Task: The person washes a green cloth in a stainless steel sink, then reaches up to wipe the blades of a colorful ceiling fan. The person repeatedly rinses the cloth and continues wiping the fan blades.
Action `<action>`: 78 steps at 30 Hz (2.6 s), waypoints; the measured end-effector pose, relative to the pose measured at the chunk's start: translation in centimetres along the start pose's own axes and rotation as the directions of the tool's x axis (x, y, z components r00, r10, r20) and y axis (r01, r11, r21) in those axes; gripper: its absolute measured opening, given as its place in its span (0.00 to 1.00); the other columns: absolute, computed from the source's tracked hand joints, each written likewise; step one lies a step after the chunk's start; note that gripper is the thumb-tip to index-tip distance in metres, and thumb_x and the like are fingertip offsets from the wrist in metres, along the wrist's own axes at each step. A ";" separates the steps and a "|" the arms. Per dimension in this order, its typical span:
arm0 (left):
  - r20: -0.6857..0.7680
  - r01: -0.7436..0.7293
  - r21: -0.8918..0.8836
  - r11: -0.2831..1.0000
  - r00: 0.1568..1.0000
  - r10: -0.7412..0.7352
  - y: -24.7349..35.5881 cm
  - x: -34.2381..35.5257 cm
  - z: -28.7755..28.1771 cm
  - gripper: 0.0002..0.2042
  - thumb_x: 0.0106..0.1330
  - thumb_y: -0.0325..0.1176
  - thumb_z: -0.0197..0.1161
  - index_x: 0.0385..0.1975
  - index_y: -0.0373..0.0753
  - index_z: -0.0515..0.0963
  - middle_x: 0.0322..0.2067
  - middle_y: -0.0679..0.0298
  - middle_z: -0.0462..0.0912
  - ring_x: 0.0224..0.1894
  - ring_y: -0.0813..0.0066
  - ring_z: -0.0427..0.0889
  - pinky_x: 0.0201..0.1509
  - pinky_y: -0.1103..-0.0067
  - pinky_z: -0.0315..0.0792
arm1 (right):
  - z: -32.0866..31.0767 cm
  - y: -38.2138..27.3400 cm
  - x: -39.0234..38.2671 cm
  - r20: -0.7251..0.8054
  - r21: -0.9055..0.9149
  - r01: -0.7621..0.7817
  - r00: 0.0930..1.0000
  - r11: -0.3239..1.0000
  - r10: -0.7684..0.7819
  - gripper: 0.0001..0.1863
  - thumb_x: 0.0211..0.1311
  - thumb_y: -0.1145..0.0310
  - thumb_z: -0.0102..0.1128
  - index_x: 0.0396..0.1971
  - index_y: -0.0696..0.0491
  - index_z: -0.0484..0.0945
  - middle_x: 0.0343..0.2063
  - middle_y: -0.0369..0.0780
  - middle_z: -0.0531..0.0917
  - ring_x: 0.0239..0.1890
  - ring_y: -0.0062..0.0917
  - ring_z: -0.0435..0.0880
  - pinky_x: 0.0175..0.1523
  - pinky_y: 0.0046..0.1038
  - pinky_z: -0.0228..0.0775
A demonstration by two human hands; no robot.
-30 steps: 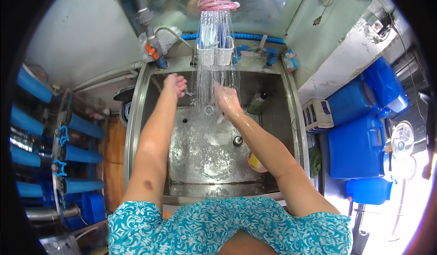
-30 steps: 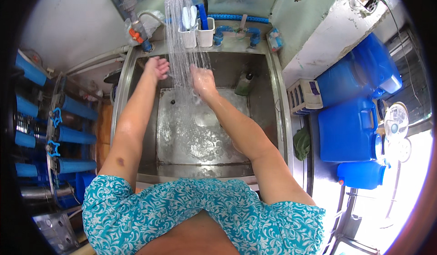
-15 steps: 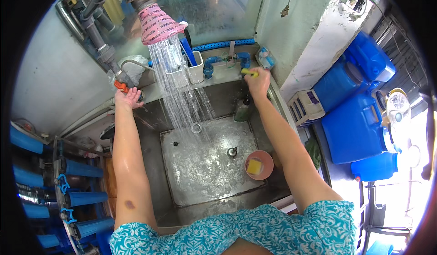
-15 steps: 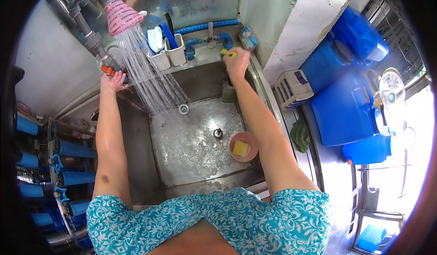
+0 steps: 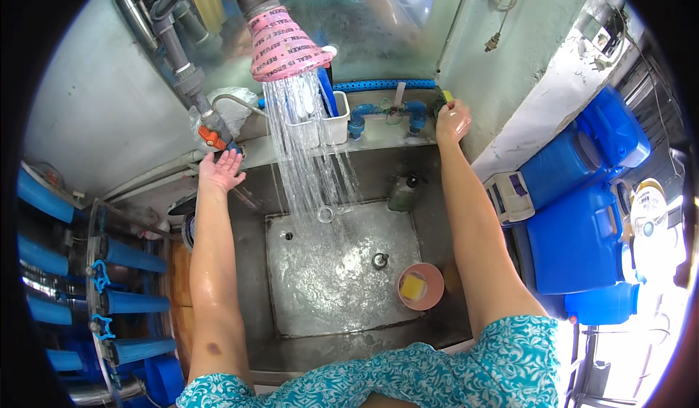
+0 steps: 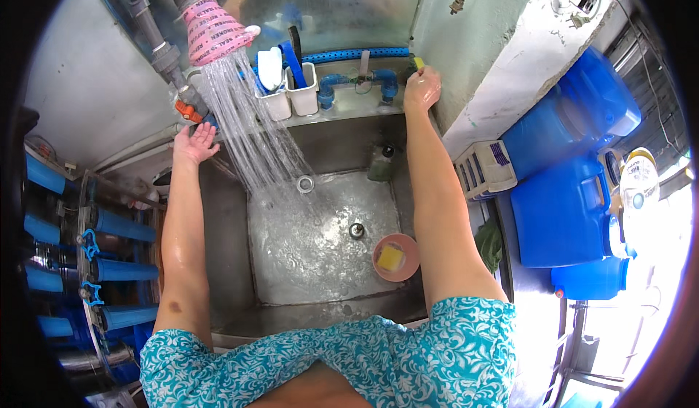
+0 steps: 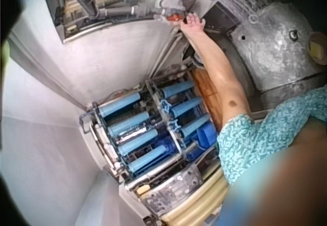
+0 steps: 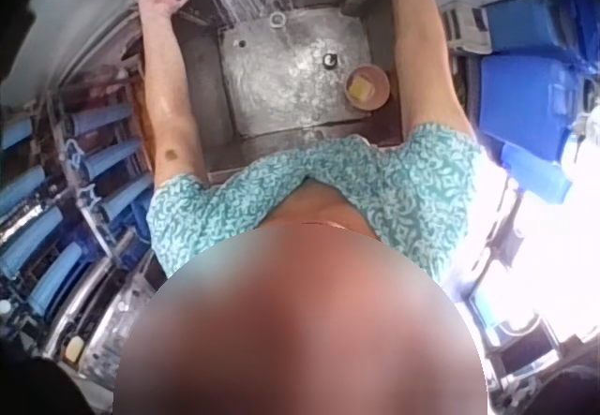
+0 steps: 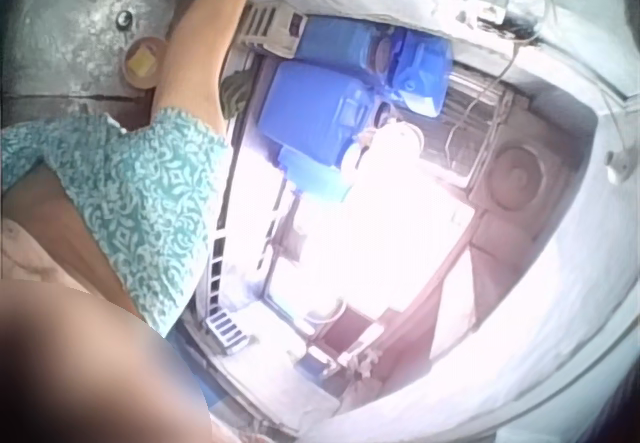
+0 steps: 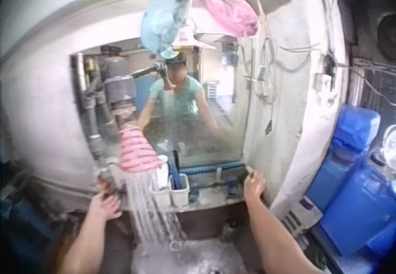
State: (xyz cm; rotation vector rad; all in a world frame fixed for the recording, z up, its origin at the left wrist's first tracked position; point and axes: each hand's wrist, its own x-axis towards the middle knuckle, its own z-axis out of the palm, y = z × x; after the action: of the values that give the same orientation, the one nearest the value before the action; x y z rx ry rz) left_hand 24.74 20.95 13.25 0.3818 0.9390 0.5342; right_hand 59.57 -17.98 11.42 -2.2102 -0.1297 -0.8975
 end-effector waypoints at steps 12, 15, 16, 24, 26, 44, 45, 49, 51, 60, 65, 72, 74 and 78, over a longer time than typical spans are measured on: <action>0.155 0.327 0.245 0.913 0.916 -0.370 -19.4 -9.2 -2.4 0.30 0.63 0.55 0.46 0.61 0.44 0.60 0.62 0.54 0.59 0.63 0.53 0.57 0.64 0.46 0.41 | -4.3 -5.9 -7.6 0.020 -0.122 0.334 0.942 0.935 -0.334 0.31 0.52 0.70 0.55 0.59 0.50 0.62 0.61 0.56 0.57 0.62 0.51 0.57 0.56 0.51 0.56; 0.115 0.523 0.082 0.849 0.841 -0.529 -24.4 -12.2 -1.9 0.34 0.63 0.61 0.41 0.63 0.43 0.58 0.62 0.49 0.57 0.64 0.47 0.53 0.64 0.46 0.43 | -9.0 -11.2 -16.2 0.233 0.550 0.030 0.954 0.835 -0.187 0.34 0.61 0.60 0.53 0.65 0.52 0.54 0.65 0.52 0.53 0.67 0.44 0.50 0.68 0.43 0.38; 0.207 0.501 0.039 0.864 0.842 -0.498 -25.3 -12.4 -2.2 0.36 0.62 0.63 0.40 0.64 0.42 0.55 0.62 0.48 0.56 0.65 0.46 0.52 0.64 0.46 0.44 | -10.7 -12.5 -18.8 0.617 0.658 -0.506 0.787 0.557 -0.014 0.37 0.61 0.52 0.51 0.66 0.48 0.49 0.66 0.50 0.50 0.68 0.41 0.49 0.69 0.43 0.36; 0.174 0.228 0.030 0.973 0.958 -0.230 -14.8 -3.0 -1.9 0.44 0.58 0.69 0.37 0.59 0.30 0.59 0.62 0.44 0.58 0.64 0.43 0.54 0.64 0.47 0.43 | -15.1 -19.5 -23.9 0.993 -0.109 -0.856 -0.116 -0.505 -0.017 0.33 0.66 0.49 0.42 0.66 0.49 0.49 0.62 0.54 0.55 0.61 0.43 0.62 0.58 0.40 0.64; 0.075 0.120 0.064 0.991 0.989 -0.124 -8.9 -0.8 -0.5 0.44 0.57 0.71 0.35 0.54 0.30 0.64 0.59 0.51 0.64 0.65 0.47 0.53 0.63 0.45 0.34 | -14.1 -21.1 -23.0 0.998 -0.056 -0.922 -0.040 -0.384 -0.050 0.27 0.67 0.57 0.43 0.62 0.56 0.56 0.56 0.54 0.64 0.55 0.41 0.70 0.50 0.32 0.72; 0.190 -0.619 0.743 0.254 0.560 0.806 3.5 8.3 -0.8 0.27 0.44 0.48 0.73 0.31 0.27 0.80 0.31 0.56 0.81 0.32 0.69 0.79 0.38 0.74 0.73 | -19.3 -3.8 -20.2 0.961 0.273 0.372 -0.063 0.887 -0.269 0.26 0.43 0.61 0.69 0.46 0.51 0.76 0.60 0.49 0.62 0.63 0.44 0.59 0.62 0.44 0.57; 0.299 -0.664 0.720 0.203 0.559 0.773 3.6 8.1 -1.0 0.29 0.44 0.51 0.73 0.31 0.26 0.80 0.31 0.54 0.82 0.31 0.68 0.80 0.37 0.73 0.73 | -20.5 -1.9 -19.3 0.918 0.354 0.296 0.071 0.887 -0.390 0.23 0.44 0.64 0.68 0.44 0.52 0.77 0.57 0.48 0.66 0.60 0.42 0.64 0.60 0.41 0.60; 0.238 -0.406 0.914 -0.009 0.516 0.823 3.4 7.5 -0.9 0.30 0.48 0.54 0.67 0.33 0.26 0.80 0.32 0.52 0.82 0.33 0.64 0.80 0.38 0.70 0.72 | -25.2 7.2 -14.8 0.551 0.533 0.137 0.692 0.835 -0.466 0.10 0.45 0.72 0.62 0.30 0.54 0.81 0.37 0.41 0.80 0.39 0.28 0.79 0.48 0.27 0.70; 0.168 -0.425 0.901 0.084 0.522 0.836 1.3 7.1 -1.2 0.28 0.50 0.52 0.67 0.32 0.26 0.79 0.32 0.53 0.81 0.33 0.65 0.79 0.40 0.70 0.71 | -27.1 13.5 -12.7 0.377 0.387 -0.062 0.921 0.920 -0.096 0.03 0.47 0.79 0.56 0.22 0.56 0.79 0.27 0.38 0.81 0.30 0.23 0.79 0.37 0.23 0.71; 0.294 -0.523 0.732 0.437 0.821 0.489 -18.8 -3.0 -5.0 0.17 0.53 0.31 0.66 0.41 0.35 0.72 0.36 0.64 0.75 0.39 0.76 0.72 0.46 0.78 0.67 | -29.5 37.1 -20.9 0.600 -0.738 -0.084 0.372 0.670 0.708 0.54 0.35 0.61 0.76 0.63 0.23 0.51 0.69 0.40 0.39 0.67 0.56 0.41 0.58 0.64 0.54; 0.540 -0.611 0.717 0.337 0.792 0.285 -25.1 -10.1 -4.2 0.09 0.53 0.26 0.65 0.34 0.38 0.77 0.31 0.68 0.78 0.36 0.80 0.75 0.43 0.82 0.70 | -28.8 38.9 -22.4 0.500 -0.448 -0.331 0.678 0.831 0.540 0.24 0.40 0.77 0.63 0.44 0.49 0.75 0.39 0.51 0.79 0.45 0.46 0.76 0.53 0.39 0.67; 0.735 -0.684 0.625 0.376 0.678 0.012 -27.2 -17.6 -1.5 0.08 0.56 0.29 0.65 0.35 0.38 0.77 0.30 0.68 0.79 0.33 0.81 0.77 0.40 0.84 0.71 | -32.5 23.6 -11.1 0.398 0.554 -0.591 0.807 0.587 0.437 0.20 0.60 0.58 0.58 0.32 0.65 0.79 0.27 0.38 0.80 0.28 0.20 0.75 0.35 0.25 0.69; 0.777 -0.686 0.589 0.427 0.625 -0.067 -27.1 -19.7 -0.5 0.09 0.58 0.29 0.63 0.38 0.37 0.77 0.31 0.68 0.79 0.35 0.82 0.76 0.42 0.84 0.71 | -34.8 17.3 -8.2 0.566 0.526 -0.717 0.697 0.458 0.441 0.24 0.62 0.54 0.53 0.34 0.64 0.79 0.29 0.39 0.81 0.29 0.21 0.76 0.37 0.25 0.69; 0.828 -0.594 0.535 0.601 0.509 -0.234 -27.4 -24.8 1.2 0.17 0.63 0.35 0.60 0.49 0.37 0.72 0.40 0.65 0.78 0.44 0.81 0.74 0.48 0.84 0.69 | -35.0 5.4 -7.5 0.716 0.528 -0.727 0.659 0.440 0.229 0.22 0.62 0.54 0.50 0.38 0.61 0.79 0.34 0.39 0.82 0.37 0.22 0.78 0.45 0.26 0.70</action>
State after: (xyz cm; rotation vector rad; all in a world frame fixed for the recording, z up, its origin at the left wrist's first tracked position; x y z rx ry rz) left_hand 21.13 -15.73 15.69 1.4760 0.0404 0.0284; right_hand 36.04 -43.96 20.45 -1.3977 -0.0879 0.2128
